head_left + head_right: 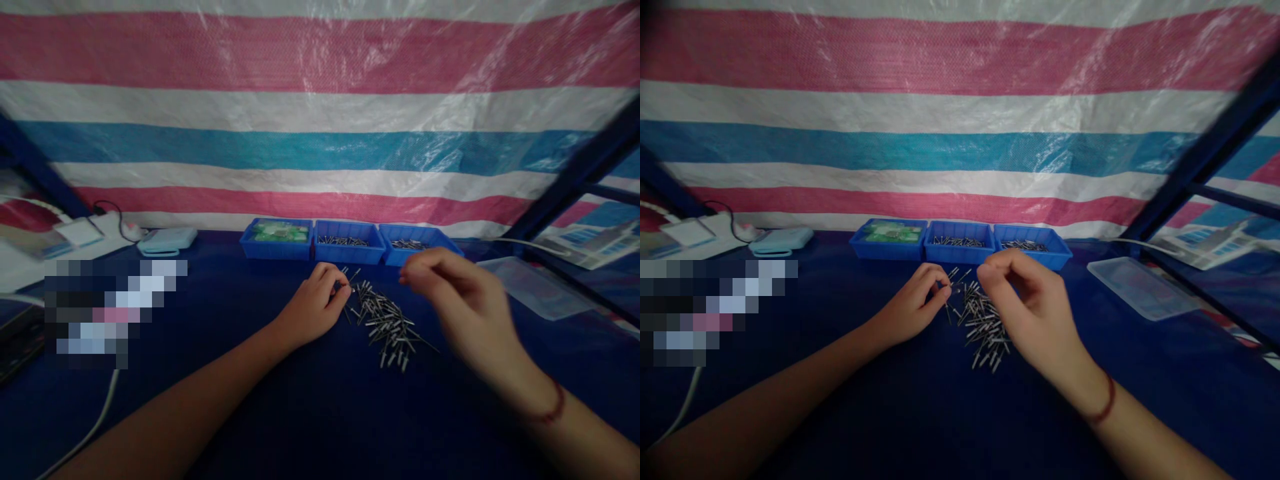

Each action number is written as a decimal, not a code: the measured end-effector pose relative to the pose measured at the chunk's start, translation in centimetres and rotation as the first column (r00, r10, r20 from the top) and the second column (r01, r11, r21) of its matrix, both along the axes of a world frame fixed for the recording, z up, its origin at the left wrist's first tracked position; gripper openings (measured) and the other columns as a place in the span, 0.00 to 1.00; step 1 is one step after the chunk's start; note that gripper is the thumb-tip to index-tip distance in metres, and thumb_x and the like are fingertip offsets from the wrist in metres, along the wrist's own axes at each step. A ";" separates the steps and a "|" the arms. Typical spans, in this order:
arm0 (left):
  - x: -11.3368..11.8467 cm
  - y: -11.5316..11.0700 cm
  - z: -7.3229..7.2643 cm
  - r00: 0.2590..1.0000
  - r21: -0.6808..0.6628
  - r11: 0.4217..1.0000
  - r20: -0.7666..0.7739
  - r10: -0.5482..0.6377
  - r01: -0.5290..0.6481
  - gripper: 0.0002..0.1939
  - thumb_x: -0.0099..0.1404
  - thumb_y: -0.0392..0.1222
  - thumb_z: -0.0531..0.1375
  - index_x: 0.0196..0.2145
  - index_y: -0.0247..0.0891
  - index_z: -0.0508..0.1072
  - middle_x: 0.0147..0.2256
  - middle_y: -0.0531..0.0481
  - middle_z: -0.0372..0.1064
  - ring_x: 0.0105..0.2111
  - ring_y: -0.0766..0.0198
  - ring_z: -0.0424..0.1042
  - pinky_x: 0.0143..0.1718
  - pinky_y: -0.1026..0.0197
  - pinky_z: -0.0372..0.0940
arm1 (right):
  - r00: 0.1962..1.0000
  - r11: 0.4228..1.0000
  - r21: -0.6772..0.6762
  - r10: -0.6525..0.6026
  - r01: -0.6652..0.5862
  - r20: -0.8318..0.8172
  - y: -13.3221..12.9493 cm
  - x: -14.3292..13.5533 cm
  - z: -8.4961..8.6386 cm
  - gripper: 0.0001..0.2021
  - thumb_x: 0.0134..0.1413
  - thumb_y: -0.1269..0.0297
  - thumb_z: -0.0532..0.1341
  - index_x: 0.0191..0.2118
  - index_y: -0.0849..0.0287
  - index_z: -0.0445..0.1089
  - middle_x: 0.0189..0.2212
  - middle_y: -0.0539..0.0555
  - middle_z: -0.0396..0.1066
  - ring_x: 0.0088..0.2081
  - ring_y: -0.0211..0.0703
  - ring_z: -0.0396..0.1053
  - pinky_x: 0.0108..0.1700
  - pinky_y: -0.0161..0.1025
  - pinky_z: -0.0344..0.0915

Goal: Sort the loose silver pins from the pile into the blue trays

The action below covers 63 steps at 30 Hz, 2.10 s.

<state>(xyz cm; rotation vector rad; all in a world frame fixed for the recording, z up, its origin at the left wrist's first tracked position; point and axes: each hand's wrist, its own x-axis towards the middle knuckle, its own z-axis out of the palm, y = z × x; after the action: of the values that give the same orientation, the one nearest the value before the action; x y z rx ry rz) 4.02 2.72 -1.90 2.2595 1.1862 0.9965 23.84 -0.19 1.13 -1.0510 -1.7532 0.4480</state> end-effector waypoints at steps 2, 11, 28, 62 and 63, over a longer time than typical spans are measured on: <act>0.0 0.0 0.1 0.997 0.016 1.000 0.075 -0.007 0.006 0.04 0.66 0.37 0.51 0.36 0.39 0.64 0.40 0.48 0.61 0.37 0.64 0.65 0.40 0.58 0.64 | 0.999 0.998 -0.054 0.032 -0.032 0.002 0.8 -1.2 1.6 0.04 0.52 0.63 0.59 0.31 0.57 0.68 0.25 0.49 0.67 0.28 0.38 0.65 0.31 0.37 0.64; 1.1 -1.1 0.7 0.951 -0.069 0.992 0.298 -0.079 0.104 0.03 0.67 0.38 0.51 0.35 0.39 0.64 0.38 0.49 0.61 0.36 0.64 0.64 0.34 0.62 0.62 | 0.983 0.978 -0.093 0.184 -0.185 -0.015 1.3 -2.0 0.4 0.07 0.50 0.62 0.62 0.36 0.56 0.72 0.31 0.51 0.70 0.32 0.39 0.67 0.34 0.39 0.64; 1.6 -1.3 0.7 0.953 -0.017 0.993 0.282 -0.109 0.118 0.06 0.67 0.39 0.51 0.37 0.39 0.67 0.39 0.48 0.62 0.40 0.63 0.65 0.36 0.61 0.64 | 0.992 0.989 -0.078 0.123 -0.124 -0.030 0.9 -2.2 0.4 0.04 0.52 0.66 0.61 0.33 0.57 0.73 0.27 0.50 0.69 0.30 0.38 0.66 0.33 0.38 0.64; 1.3 -0.9 0.3 0.914 0.034 0.984 0.379 0.147 -0.173 0.10 0.66 0.40 0.53 0.44 0.38 0.64 0.36 0.49 0.65 0.31 0.66 0.66 0.31 0.62 0.62 | 0.937 0.936 0.232 -0.308 0.266 0.166 4.9 1.6 0.9 0.09 0.56 0.64 0.55 0.29 0.60 0.71 0.29 0.54 0.70 0.32 0.42 0.67 0.35 0.40 0.63; 1.3 -0.8 0.3 0.912 0.013 0.984 0.378 0.157 -0.175 0.09 0.66 0.41 0.53 0.44 0.38 0.64 0.36 0.49 0.65 0.31 0.66 0.66 0.31 0.62 0.62 | 0.879 0.883 0.286 -0.435 0.373 0.195 5.7 2.6 1.0 0.10 0.55 0.64 0.55 0.29 0.61 0.71 0.29 0.55 0.69 0.32 0.43 0.67 0.37 0.41 0.63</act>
<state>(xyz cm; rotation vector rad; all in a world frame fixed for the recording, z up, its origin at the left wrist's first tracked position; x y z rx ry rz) 5.32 1.90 -1.61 1.9022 1.2041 1.4600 26.47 5.51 2.17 -1.3014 -1.6896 -0.1712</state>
